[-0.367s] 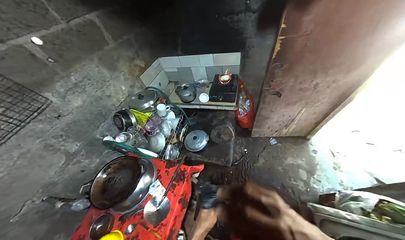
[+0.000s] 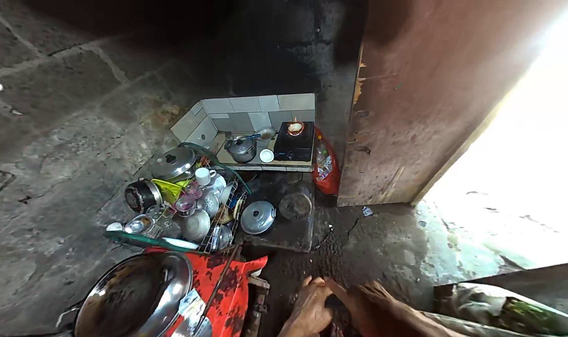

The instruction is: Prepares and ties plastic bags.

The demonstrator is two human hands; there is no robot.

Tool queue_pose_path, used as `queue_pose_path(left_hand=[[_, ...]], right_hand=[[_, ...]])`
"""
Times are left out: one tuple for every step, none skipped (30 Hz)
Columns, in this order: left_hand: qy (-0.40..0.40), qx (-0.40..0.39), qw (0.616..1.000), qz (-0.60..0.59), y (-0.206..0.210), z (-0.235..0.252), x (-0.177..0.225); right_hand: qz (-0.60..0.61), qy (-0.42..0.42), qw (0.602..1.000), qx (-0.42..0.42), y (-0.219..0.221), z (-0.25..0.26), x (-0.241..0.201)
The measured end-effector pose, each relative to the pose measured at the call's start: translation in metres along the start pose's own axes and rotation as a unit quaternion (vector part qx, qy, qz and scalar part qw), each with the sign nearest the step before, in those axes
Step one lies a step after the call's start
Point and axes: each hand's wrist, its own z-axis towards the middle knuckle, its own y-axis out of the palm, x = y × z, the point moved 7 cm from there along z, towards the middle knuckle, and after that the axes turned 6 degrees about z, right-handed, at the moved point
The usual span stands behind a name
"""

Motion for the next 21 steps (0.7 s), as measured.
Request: queue_pose_path(left_hand=[[0.032,0.011,0.999,0.039,0.003,0.009,0.000],[0.058,0.026,0.996,0.063,0.006,0.019,-0.001],[0.082,0.047,0.993,0.077,0.007,0.028,0.000],[0.099,0.070,0.990,0.078,0.005,0.036,0.000],[0.113,0.098,0.986,0.074,0.003,0.045,-0.001],[0.130,0.134,0.980,0.077,0.001,0.056,-0.003],[0.145,0.160,0.973,0.078,-0.001,0.067,-0.004],[0.156,0.165,0.970,0.084,-0.002,0.078,-0.006],[0.170,0.153,0.970,0.087,-0.004,0.089,-0.007],[0.184,0.129,0.971,0.087,-0.006,0.101,-0.009],[0.200,0.103,0.971,0.078,-0.011,0.110,-0.011],[0.214,0.080,0.972,0.061,-0.017,0.120,-0.014],[0.225,0.067,0.971,0.044,-0.024,0.129,-0.017],[0.235,0.063,0.970,0.027,-0.031,0.139,-0.022],[0.246,0.065,0.967,0.016,-0.039,0.149,-0.028],[0.254,0.073,0.964,0.013,-0.048,0.157,-0.035],[0.257,0.082,0.963,0.015,-0.057,0.164,-0.044],[0.257,0.087,0.963,0.010,-0.067,0.172,-0.055],[0.258,0.087,0.962,-0.003,-0.076,0.178,-0.068],[0.264,0.085,0.961,-0.020,-0.083,0.182,-0.079],[0.271,0.083,0.958,-0.034,-0.088,0.184,-0.088]], right_hand=[[0.066,-0.009,0.998,-0.019,0.007,0.000,0.010],[0.139,-0.043,0.989,-0.018,0.011,0.003,0.019],[0.234,-0.088,0.968,-0.003,0.011,0.008,0.027],[0.338,-0.127,0.932,0.012,0.007,0.012,0.033],[0.435,-0.160,0.886,0.029,0.001,0.016,0.040],[0.512,-0.173,0.841,0.041,-0.006,0.019,0.047],[0.559,-0.164,0.810,0.065,-0.014,0.022,0.055],[0.580,-0.133,0.796,0.113,-0.021,0.026,0.067],[0.564,-0.077,0.801,0.182,-0.029,0.029,0.082],[0.512,-0.005,0.821,0.253,-0.037,0.032,0.102],[0.438,0.075,0.842,0.307,-0.045,0.036,0.121],[0.362,0.139,0.858,0.337,-0.049,0.041,0.138],[0.307,0.179,0.868,0.348,-0.051,0.046,0.148],[0.266,0.205,0.881,0.332,-0.049,0.055,0.153],[0.241,0.221,0.898,0.296,-0.043,0.066,0.155],[0.241,0.228,0.911,0.246,-0.037,0.078,0.152],[0.260,0.218,0.919,0.201,-0.035,0.089,0.144],[0.304,0.188,0.918,0.173,-0.037,0.098,0.134],[0.376,0.145,0.900,0.165,-0.039,0.107,0.125],[0.476,0.095,0.857,0.171,-0.046,0.113,0.115],[0.582,0.040,0.793,0.173,-0.053,0.120,0.104]])
